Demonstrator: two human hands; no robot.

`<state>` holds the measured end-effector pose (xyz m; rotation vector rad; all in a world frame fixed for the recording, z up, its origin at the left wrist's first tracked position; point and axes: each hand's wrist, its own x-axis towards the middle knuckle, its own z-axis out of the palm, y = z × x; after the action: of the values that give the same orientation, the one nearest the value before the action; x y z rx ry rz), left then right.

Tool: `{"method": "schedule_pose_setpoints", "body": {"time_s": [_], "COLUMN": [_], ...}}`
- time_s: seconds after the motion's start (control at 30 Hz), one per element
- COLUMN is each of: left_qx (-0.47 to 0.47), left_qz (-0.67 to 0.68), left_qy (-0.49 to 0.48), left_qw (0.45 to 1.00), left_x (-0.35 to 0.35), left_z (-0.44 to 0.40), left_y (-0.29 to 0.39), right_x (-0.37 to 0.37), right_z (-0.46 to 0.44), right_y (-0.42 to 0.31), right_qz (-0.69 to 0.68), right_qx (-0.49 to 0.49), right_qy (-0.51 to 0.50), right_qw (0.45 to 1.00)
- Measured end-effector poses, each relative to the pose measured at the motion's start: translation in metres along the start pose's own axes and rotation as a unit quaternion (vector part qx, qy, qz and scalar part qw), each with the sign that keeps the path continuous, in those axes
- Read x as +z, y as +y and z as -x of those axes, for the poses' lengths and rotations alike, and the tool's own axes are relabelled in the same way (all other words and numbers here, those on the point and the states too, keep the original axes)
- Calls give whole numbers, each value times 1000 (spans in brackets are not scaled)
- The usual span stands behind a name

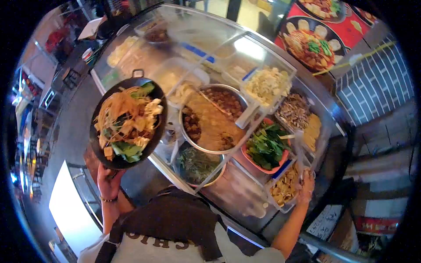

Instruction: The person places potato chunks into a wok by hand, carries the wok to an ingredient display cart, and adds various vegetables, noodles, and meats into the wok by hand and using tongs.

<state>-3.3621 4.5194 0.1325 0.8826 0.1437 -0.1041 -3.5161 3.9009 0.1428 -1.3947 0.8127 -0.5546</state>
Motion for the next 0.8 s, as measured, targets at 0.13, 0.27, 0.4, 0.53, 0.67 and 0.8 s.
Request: {"method": "schedule_pose_setpoints", "body": {"time_s": [0.13,0.27,0.4,0.53,0.67,0.8], "left_qx": [2,-35,-44,-35,-2,7], "left_qz": [3,6,-9,-27,-29,-40], "left_qy": [-4,6,28,28,39,44], "left_qw": [1000,999,999,999,999,998], "left_x": [13,12,25,33,33,27], "left_z": [-2,0,8,8,12,13], "left_y": [9,9,17,14,12,8], "right_x": [66,227,292,288,272,266], "right_z": [-35,-30,-95,-122,-144,-140], "right_y": [-12,-67,-29,-49,-34,-21], "right_qz": [128,283,275,352,410,472], "right_qx": [-41,-85,-40,-19,-111,-220], "right_qy": [-168,-327,-437,-513,-511,-476], "right_qw": [977,898,855,782,748,708]}}
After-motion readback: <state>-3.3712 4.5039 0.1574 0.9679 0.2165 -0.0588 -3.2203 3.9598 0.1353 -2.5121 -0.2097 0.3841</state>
